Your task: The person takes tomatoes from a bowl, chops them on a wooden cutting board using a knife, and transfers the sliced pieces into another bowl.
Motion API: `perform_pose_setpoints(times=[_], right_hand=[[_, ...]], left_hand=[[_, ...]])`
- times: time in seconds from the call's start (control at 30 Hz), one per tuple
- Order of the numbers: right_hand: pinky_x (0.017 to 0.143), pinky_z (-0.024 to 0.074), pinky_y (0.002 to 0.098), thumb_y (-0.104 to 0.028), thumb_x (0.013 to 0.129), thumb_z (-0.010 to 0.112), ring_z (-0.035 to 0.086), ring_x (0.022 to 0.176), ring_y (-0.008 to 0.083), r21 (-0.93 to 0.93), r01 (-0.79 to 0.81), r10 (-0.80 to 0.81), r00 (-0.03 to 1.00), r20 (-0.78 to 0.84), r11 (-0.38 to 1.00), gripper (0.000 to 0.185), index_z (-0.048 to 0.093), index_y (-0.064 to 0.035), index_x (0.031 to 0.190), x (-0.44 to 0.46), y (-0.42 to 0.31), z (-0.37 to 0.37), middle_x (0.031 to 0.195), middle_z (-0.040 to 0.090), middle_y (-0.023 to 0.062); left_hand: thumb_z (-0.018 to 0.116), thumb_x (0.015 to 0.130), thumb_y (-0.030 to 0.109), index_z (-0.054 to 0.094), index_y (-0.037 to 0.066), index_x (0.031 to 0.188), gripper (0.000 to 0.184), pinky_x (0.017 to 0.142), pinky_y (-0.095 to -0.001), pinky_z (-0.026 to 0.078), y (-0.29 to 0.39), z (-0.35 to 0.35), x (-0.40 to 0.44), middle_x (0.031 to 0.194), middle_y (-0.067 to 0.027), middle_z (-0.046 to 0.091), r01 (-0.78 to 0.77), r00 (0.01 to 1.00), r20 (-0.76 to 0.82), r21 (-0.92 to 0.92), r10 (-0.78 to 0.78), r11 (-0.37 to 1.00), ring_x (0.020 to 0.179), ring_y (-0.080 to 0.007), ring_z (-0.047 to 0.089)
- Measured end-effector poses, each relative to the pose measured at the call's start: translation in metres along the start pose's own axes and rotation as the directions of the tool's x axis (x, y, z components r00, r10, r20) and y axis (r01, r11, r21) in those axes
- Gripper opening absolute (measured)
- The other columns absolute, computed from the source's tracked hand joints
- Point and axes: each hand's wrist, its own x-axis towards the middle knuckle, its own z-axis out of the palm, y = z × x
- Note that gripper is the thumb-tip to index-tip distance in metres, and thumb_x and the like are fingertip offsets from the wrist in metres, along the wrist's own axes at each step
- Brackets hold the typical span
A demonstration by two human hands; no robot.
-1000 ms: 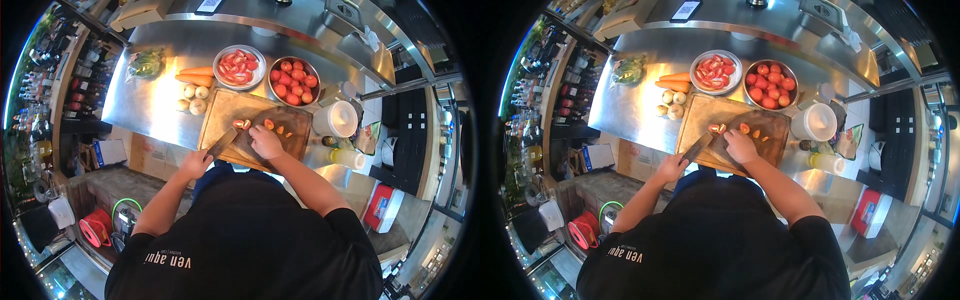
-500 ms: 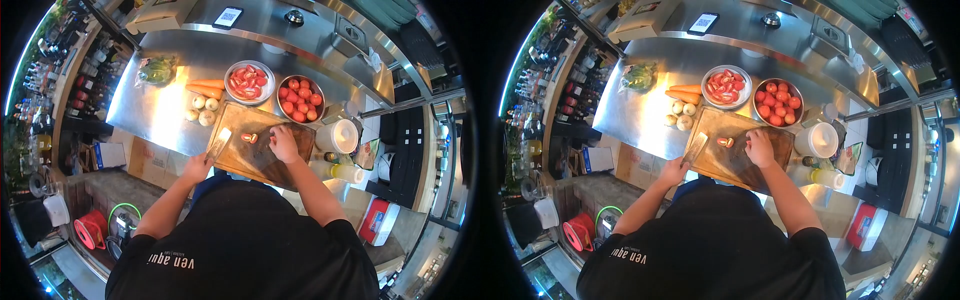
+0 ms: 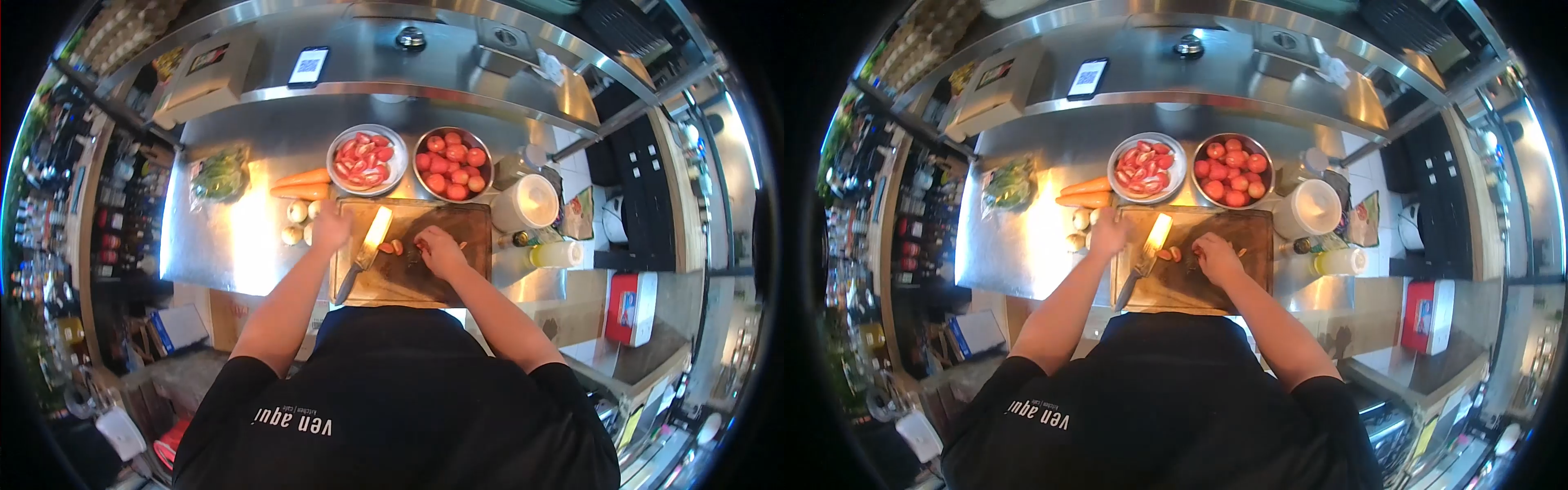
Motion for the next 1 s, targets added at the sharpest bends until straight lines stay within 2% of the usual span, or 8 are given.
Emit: perform_pose_setpoints(times=[0.07, 0.17, 0.27, 0.5, 0.6, 0.67, 0.9, 1.0], right_hand=[[0.1, 0.056, 0.0504, 0.001, 0.091, 0.07, 0.069, 0.118, 0.0375, -0.019, 0.005, -0.005, 1.0, 0.004, 1.0, 0.026, 0.075, -0.0087, 0.115, -0.005, -0.002, 0.0, 0.121, 0.071, 0.0121], [0.11, 0.0524, 0.055, 0.0, 0.092, 0.071, 0.068, 0.123, 0.0371, 0.024, -0.008, 0.01, 0.998, -0.061, 1.0, 0.033, 0.072, -0.008, 0.124, -0.016, -0.013, 0.0, 0.129, 0.069, 0.0119], [0.119, 0.0475, 0.0576, -0.001, 0.092, 0.072, 0.065, 0.131, 0.039, 0.057, -0.001, 0.005, 0.998, -0.061, 0.998, 0.044, 0.069, -0.0102, 0.134, -0.027, -0.015, -0.001, 0.141, 0.065, 0.0125], [0.124, 0.0455, 0.0529, -0.005, 0.088, 0.079, 0.058, 0.141, 0.0405, 0.031, -0.013, 0.019, 0.977, -0.211, 0.999, 0.055, 0.066, -0.0114, 0.141, -0.042, -0.012, -0.015, 0.151, 0.058, 0.0159], [0.123, 0.0464, 0.0512, -0.006, 0.087, 0.081, 0.056, 0.143, 0.041, 0.067, -0.043, 0.059, 0.96, -0.275, 0.997, 0.056, 0.065, -0.0096, 0.141, -0.053, -0.004, -0.03, 0.15, 0.059, 0.0173], [0.122, 0.0472, 0.0508, -0.006, 0.088, 0.081, 0.056, 0.143, 0.0422, 0.153, -0.06, 0.095, 0.969, -0.23, 0.986, 0.058, 0.062, -0.0086, 0.143, -0.054, -0.001, -0.044, 0.151, 0.059, 0.0178], [0.119, 0.0487, 0.05, -0.008, 0.089, 0.082, 0.06, 0.136, 0.0441, 0.121, 0.0, 0.052, 0.904, -0.424, 0.993, 0.07, 0.054, -0.0034, 0.152, -0.025, 0.043, -0.051, 0.148, 0.059, 0.0225], [0.119, 0.0492, 0.0483, -0.011, 0.089, 0.084, 0.06, 0.136, 0.0437, 0.407, -0.066, 0.243, 0.884, -0.4, 0.911, 0.082, 0.045, -0.0008, 0.161, -0.003, 0.045, -0.061, 0.148, 0.058, 0.0242]], left_hand=[[0.067, 0.11, 0.036, 0.054, 0.007, 0.147, 0.048, 0.062, -0.0421, 0.064, 0.011, 0.004, 0.04, 0.098, -0.0188, 0.078, 0.418, 0.903, 0.169, -0.549, -0.394, 0.724, 0.077, -0.0312, 0.079], [0.062, 0.113, 0.026, 0.045, 0.015, 0.149, 0.041, 0.052, -0.0336, 0.06, 0.005, 0.03, 0.084, 0.103, -0.0176, 0.076, 0.548, 0.83, 0.386, -0.704, -0.403, 0.452, 0.069, -0.0246, 0.076], [0.057, 0.113, 0.016, 0.041, 0.019, 0.147, 0.038, 0.051, -0.0346, 0.062, 0.008, 0.054, 0.102, 0.111, -0.0185, 0.074, 0.507, 0.816, 0.317, -0.794, -0.484, 0.335, 0.066, -0.0257, 0.074], [0.055, 0.115, 0.016, 0.041, 0.017, 0.15, 0.038, 0.055, -0.0348, 0.063, 0.019, 0.017, 0.107, 0.106, -0.0175, 0.074, 0.269, 0.935, 0.092, -0.814, -0.343, 0.514, 0.073, -0.0241, 0.075], [0.051, 0.114, 0.013, 0.039, 0.013, 0.15, 0.039, 0.053, -0.0359, 0.063, 0.028, -0.014, 0.104, 0.106, -0.0178, 0.074, 0.322, 0.934, 0.113, -0.678, -0.339, 0.661, 0.068, -0.0244, 0.074], [0.048, 0.111, 0.007, 0.035, 0.01, 0.15, 0.041, 0.05, -0.0364, 0.064, 0.071, -0.051, 0.085, 0.103, -0.021, 0.073, 0.153, 0.988, 0.063, -0.483, -0.139, 0.862, 0.06, -0.0236, 0.073], [0.054, 0.106, 0.007, 0.036, 0.005, 0.163, 0.06, 0.056, -0.0433, 0.067, 0.165, -0.048, 0.091, 0.096, -0.0257, 0.079, -0.006, 0.994, 0.108, -0.204, 0.028, 0.979, 0.064, -0.0316, 0.08], [0.056, 0.103, 0.008, 0.038, 0.009, 0.166, 0.065, 0.069, -0.0502, 0.068, 0.202, -0.04, 0.095, 0.1, -0.029, 0.08, -0.056, 0.991, 0.121, -0.073, 0.065, 0.996, 0.075, -0.039, 0.082]])
